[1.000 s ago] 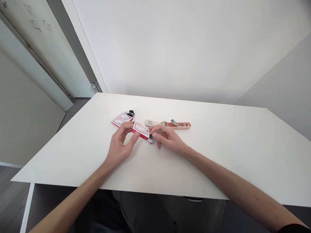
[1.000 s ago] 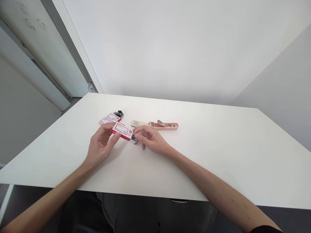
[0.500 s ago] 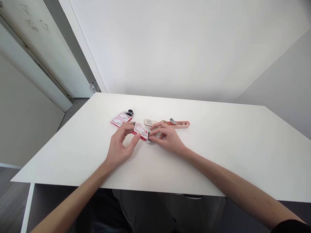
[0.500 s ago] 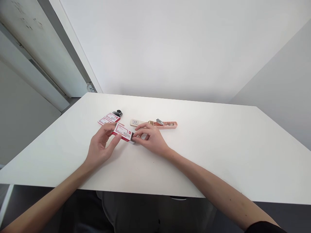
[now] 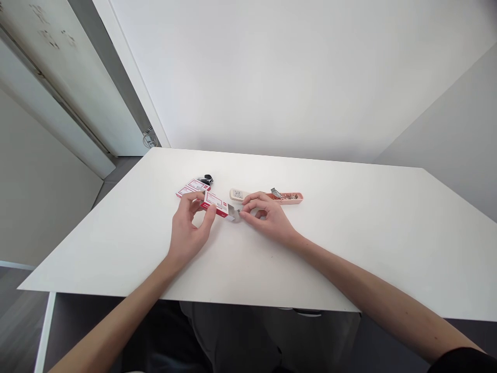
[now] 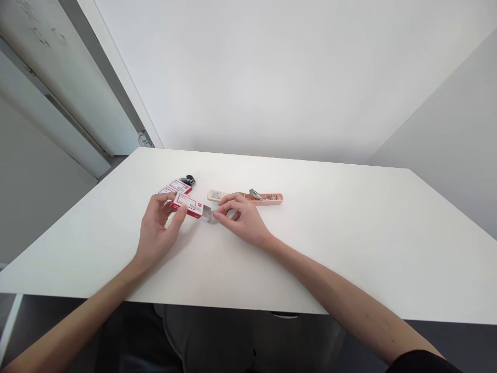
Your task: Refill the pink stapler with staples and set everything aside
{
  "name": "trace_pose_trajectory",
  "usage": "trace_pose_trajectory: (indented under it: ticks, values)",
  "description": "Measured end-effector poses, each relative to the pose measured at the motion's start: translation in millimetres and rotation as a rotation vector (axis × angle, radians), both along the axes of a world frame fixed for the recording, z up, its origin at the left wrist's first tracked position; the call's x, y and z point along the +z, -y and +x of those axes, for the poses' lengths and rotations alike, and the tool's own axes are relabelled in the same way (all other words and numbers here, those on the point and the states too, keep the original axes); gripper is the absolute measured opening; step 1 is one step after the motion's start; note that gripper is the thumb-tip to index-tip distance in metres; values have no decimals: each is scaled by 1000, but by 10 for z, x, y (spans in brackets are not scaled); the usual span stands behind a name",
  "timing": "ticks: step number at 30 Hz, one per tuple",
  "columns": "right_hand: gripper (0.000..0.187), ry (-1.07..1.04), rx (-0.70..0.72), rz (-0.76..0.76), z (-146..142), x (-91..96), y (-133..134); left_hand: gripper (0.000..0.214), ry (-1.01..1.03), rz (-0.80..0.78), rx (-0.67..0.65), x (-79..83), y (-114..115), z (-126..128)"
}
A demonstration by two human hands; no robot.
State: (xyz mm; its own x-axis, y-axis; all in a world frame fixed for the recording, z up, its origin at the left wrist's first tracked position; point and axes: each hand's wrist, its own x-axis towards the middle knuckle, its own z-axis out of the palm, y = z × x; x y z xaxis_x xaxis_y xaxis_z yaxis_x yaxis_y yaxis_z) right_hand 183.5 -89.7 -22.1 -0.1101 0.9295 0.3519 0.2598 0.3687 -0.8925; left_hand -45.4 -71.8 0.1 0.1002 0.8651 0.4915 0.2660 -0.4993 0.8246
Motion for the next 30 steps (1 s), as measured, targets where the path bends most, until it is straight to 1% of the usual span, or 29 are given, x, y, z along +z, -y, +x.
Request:
trace_pose_trajectory:
  ticks: [3, 6, 8, 10, 13, 15, 17, 20, 21, 23, 25, 30]
  values:
    - [14, -11, 18, 6, -5, 27, 17, 33, 154, -99, 31, 8, -34, -19]
    - [11, 24, 76, 18, -12, 58, 42, 37, 265, -195, 50, 30, -59, -42]
    - [9, 80, 106, 29, -18, 60, 54, 39, 317, -252, 33, 36, -70, -57]
    - [8, 149, 125, 48, -26, 49, 60, 41, 340, -289, -17, 36, -74, -69]
    - [9, 197, 143, 52, -27, 47, 55, 42, 327, -315, -96, 39, -65, -77]
    - [13, 143, 139, 13, -11, 74, 44, 41, 308, -319, -126, 52, -49, -72]
    - [22, 46, 148, -67, 19, 120, 30, 42, 289, -315, -144, 71, -29, -62]
    - [42, -69, 216, -237, 67, 183, 18, 45, 263, -303, -185, 98, -2, -48]
    - [46, -88, 231, -279, 78, 196, 18, 46, 255, -298, -203, 105, 5, -45]
    - [46, -123, 233, -321, 87, 210, 23, 47, 229, -290, -234, 115, 16, -45]
    - [44, -151, 223, -338, 85, 216, 32, 46, 185, -276, -252, 122, 25, -49]
    - [48, -180, 208, -370, 81, 214, 37, 47, 125, -265, -308, 139, 47, -44]
